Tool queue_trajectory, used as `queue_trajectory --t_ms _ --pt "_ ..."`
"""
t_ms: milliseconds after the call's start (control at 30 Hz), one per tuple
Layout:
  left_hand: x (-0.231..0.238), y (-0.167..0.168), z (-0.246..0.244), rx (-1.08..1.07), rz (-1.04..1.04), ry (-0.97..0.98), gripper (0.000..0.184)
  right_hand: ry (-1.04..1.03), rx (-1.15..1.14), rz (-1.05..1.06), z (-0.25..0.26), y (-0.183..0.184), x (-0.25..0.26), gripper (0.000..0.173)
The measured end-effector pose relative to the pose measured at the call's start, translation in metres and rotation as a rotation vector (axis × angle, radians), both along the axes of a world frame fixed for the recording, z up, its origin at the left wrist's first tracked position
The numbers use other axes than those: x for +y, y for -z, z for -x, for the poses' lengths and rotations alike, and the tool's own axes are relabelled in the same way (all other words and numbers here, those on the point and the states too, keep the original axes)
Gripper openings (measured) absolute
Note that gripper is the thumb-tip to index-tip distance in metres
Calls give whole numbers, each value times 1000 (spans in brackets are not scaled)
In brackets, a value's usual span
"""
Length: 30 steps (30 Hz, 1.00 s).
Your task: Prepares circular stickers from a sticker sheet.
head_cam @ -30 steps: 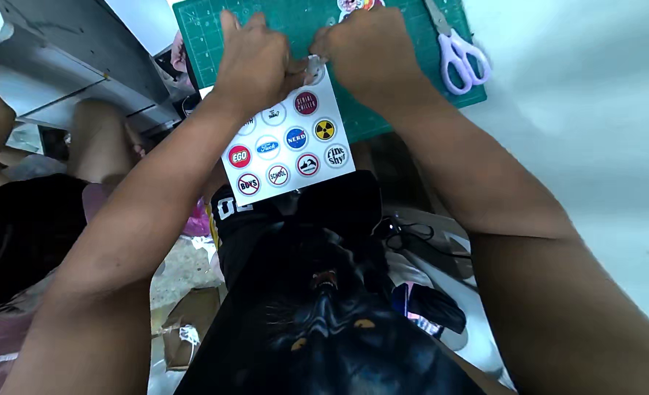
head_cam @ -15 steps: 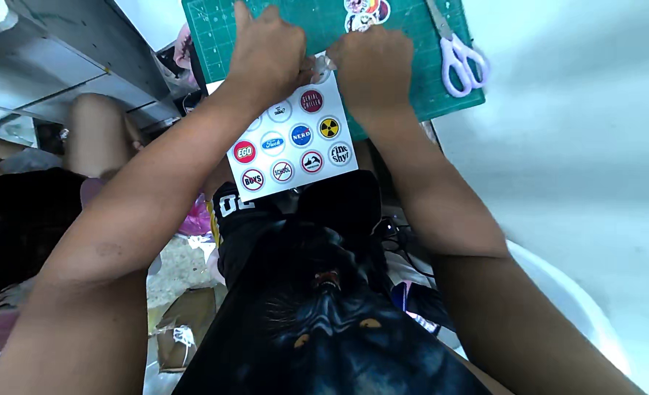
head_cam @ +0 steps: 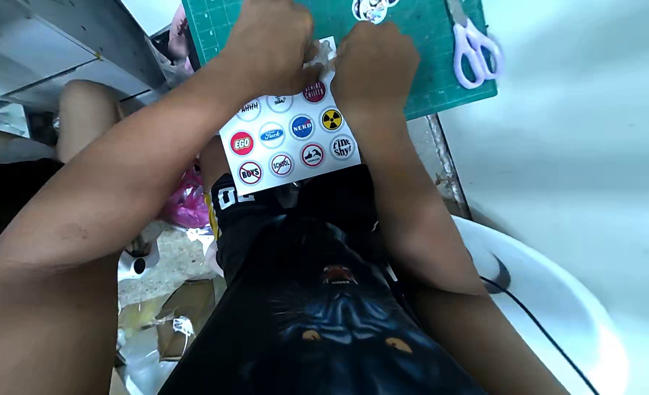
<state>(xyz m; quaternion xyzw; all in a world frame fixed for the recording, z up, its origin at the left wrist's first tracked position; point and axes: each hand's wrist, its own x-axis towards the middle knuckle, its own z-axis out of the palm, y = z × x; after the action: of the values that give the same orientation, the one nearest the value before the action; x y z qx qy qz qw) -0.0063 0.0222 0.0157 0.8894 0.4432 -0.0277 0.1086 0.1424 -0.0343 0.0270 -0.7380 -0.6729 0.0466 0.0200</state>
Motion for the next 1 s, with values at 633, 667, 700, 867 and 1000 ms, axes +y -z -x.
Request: queue_trajectory --t_ms 633,667,700,867,1000 --pt "-6 7 13 -68 -26 -49 56 71 98 -103 22 15 -26 27" --pt "-6 7 13 -69 -25 -54 56 68 107 -113 24 15 -29 25" --pt "-6 6 12 -68 -25 -53 57 61 116 -105 27 13 -33 22" --pt "-9 8 13 -84 -35 -31 55 -85 158 112 9 1 -29 20" --pt "-8 10 14 -90 -36 -37 63 -266 368 133 -50 5 12 21"
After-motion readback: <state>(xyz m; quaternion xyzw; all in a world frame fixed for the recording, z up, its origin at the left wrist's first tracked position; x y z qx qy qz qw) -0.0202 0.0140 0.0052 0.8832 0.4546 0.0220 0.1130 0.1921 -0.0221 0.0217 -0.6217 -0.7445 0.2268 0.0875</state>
